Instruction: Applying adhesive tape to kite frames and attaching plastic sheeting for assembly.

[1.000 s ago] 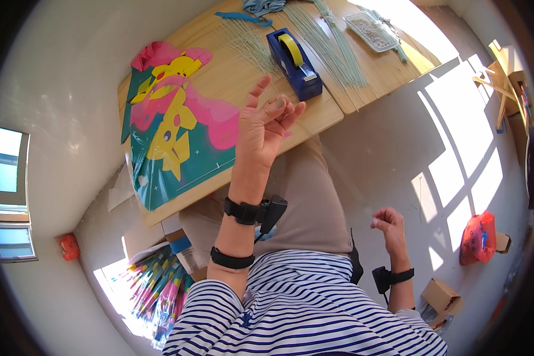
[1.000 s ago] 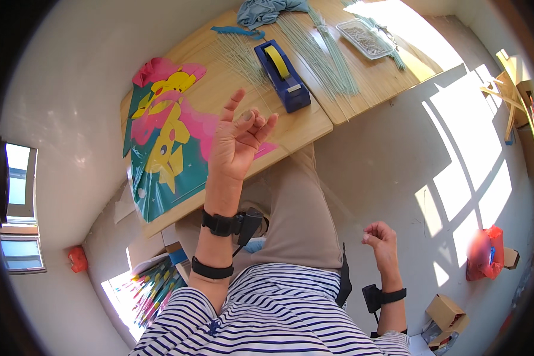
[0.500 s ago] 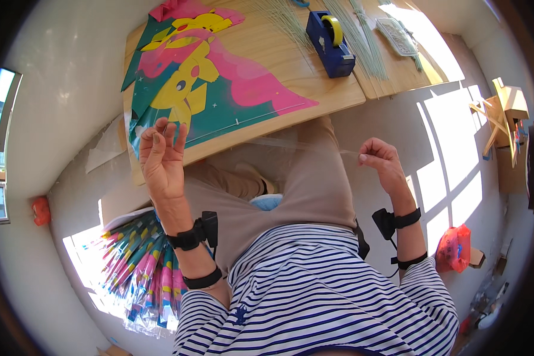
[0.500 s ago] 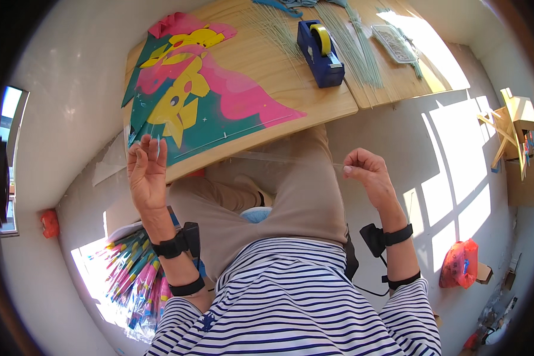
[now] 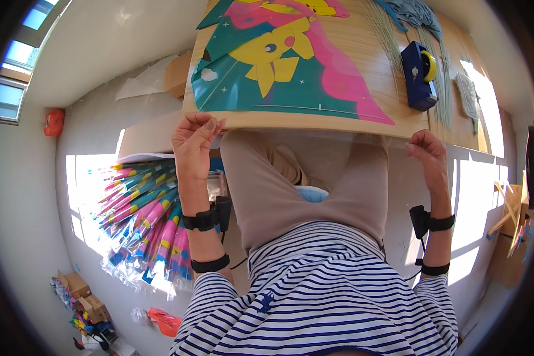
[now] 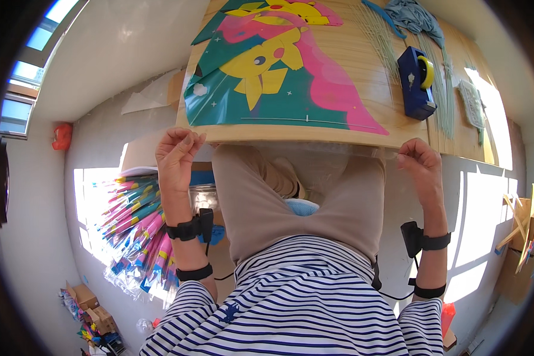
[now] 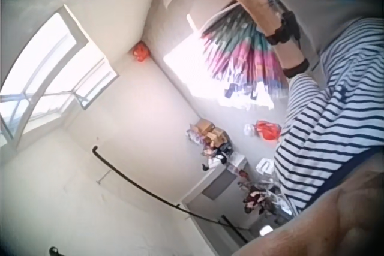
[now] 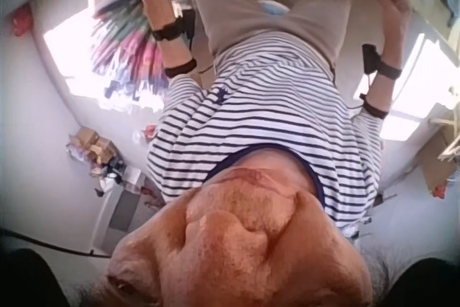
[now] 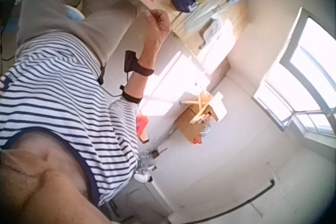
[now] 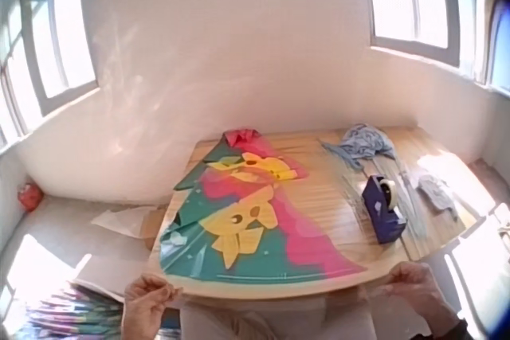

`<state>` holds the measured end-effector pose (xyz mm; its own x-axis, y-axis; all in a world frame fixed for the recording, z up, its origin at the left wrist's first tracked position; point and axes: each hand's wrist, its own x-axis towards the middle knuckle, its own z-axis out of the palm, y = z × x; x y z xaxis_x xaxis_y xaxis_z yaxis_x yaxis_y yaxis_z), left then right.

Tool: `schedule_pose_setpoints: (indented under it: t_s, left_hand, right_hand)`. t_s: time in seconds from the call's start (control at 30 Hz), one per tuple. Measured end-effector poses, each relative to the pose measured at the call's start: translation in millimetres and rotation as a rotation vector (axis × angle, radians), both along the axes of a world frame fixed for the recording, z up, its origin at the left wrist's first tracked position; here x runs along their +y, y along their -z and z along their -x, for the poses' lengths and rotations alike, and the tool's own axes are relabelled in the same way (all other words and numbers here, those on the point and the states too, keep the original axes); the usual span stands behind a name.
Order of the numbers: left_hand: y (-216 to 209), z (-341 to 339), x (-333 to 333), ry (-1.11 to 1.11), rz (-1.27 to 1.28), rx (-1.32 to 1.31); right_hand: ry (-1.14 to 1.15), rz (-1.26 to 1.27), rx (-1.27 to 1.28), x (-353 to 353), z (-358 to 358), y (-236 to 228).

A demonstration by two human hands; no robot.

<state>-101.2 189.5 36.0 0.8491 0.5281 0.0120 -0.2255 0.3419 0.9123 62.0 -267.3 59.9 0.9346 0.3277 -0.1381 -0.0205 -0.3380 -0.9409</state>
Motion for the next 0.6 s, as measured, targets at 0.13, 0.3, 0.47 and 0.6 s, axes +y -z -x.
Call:
schedule_pose_setpoints:
  t_s: [0.13, 0.3, 0.47, 0.6]
  left_hand:
    - [7.7, -5.2, 5.8, -0.001, 0.034, 0.016]
    - [20.3, -22.2, 6.0, -0.058, 0.012, 0.079]
    - [53.5, -42.5, 28.5, -0.061, -0.055, 0.185]
    - [66.4, -67.4, 23.3, -0.123, -0.169, 0.323]
  right_hand:
    - [-0.04, -0.014, 0.003, 7.0, -12.2, 6.3]
    - [-0.077, 0.034, 0.007, 10.8, -37.7, 15.8]
    - [-0.124, 0.025, 0.074, 17.8, -75.3, 31.5]
    - [-0.079, 0.254, 0.094, 23.5, -101.4, 65.2]
